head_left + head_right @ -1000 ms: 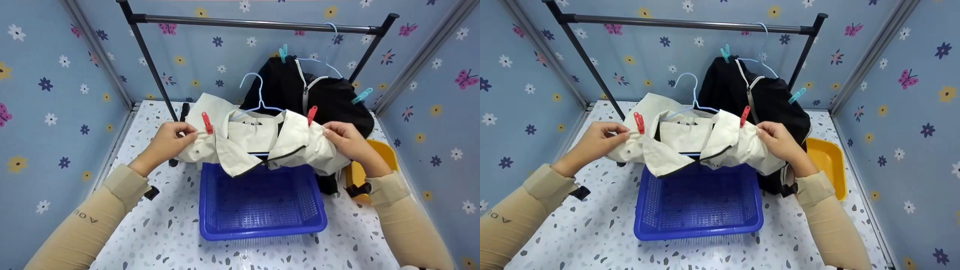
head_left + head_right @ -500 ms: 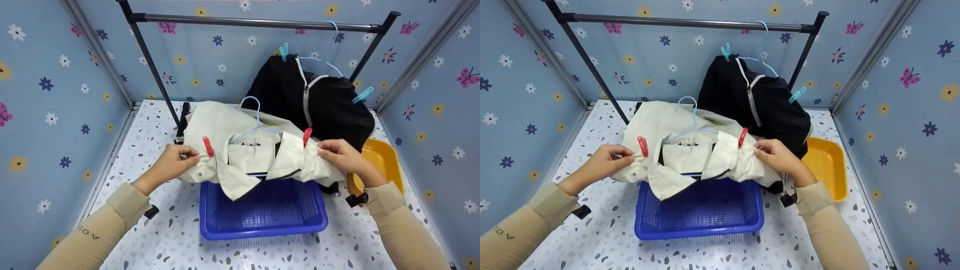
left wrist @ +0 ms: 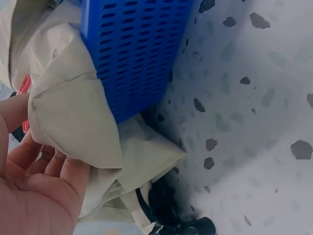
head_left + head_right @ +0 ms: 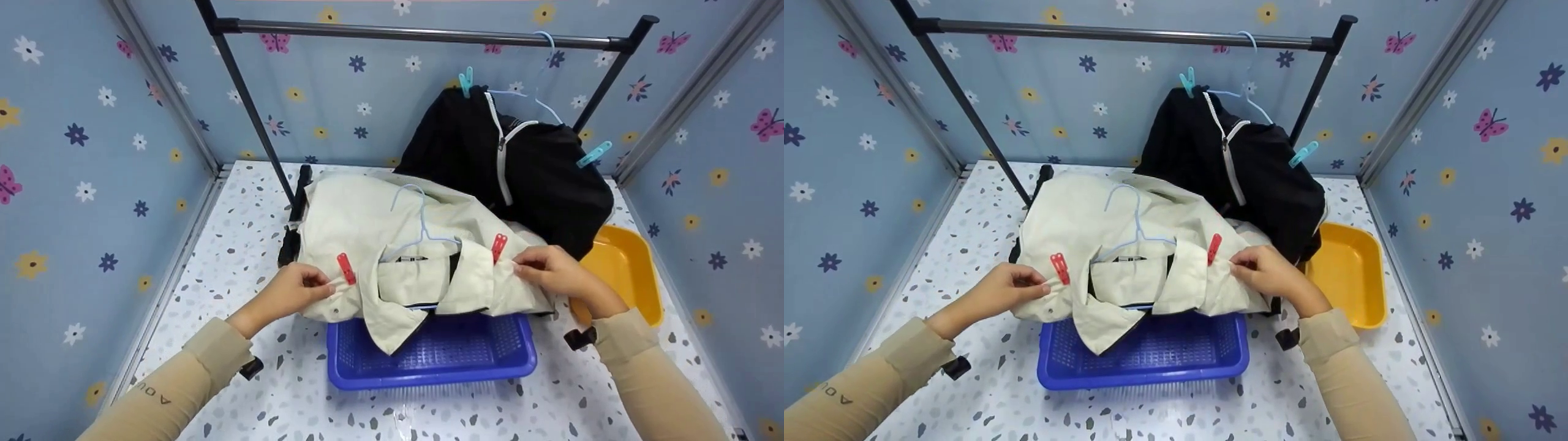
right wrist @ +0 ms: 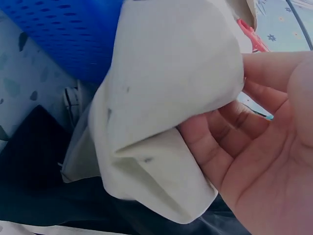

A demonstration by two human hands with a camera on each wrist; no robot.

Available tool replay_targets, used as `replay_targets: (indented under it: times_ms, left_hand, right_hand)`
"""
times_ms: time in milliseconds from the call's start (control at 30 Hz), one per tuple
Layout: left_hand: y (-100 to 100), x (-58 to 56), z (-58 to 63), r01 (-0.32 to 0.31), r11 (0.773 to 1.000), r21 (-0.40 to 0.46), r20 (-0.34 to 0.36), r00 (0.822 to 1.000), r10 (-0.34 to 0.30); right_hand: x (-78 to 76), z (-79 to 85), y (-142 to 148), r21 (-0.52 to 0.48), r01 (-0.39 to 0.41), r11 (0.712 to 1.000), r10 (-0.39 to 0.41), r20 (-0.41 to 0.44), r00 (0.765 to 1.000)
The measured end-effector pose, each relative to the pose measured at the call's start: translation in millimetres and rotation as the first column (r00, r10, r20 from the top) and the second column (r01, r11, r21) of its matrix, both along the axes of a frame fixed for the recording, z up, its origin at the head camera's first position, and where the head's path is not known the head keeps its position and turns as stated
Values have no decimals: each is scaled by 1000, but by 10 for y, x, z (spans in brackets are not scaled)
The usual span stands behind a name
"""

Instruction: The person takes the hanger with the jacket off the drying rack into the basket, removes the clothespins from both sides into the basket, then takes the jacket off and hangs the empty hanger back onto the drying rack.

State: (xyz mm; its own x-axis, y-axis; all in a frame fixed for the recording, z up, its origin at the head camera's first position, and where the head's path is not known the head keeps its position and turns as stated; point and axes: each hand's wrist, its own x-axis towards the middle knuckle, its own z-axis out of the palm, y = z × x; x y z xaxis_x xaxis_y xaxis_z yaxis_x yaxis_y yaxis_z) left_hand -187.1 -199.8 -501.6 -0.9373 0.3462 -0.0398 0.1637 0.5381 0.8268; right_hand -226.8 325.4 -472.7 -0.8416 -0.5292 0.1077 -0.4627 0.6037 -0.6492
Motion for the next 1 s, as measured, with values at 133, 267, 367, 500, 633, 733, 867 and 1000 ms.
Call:
replay_targets:
  times_ms: [133,267,367,500,633,733,867,1000]
  left_hand:
    - [27,45,-42,-72,996,-46,-1,997,72]
    - [47,93,-36,-142,974,-177,-29,990,139]
    - [62,110,-31,-174,949,-263,-56,985,165]
    - [87,93,-53,-155,958,-240,-7,987,157]
    - [114,33,-103,-132,978,-161,48,989,141]
    - [132,-9,-133,-148,978,-144,59,986,158]
    - [147,-74,-168,-173,976,-131,60,981,182]
    - [140,-142,-193,-187,977,-103,33,981,191]
  right_hand:
    - [12,-51,-26,72,43,996,-40,-54,998]
    - [33,-97,-50,130,83,988,-73,-84,994]
    - [44,-140,-66,141,101,985,-89,-90,992]
    - [52,-206,-80,137,124,983,-112,-96,989]
    - [61,-273,-77,128,149,981,-134,-118,984]
    - [77,-313,-74,113,163,980,-147,-133,980]
    - [116,-338,-73,93,193,977,-179,-141,974]
    - [142,-343,-98,75,214,974,-202,-144,969]
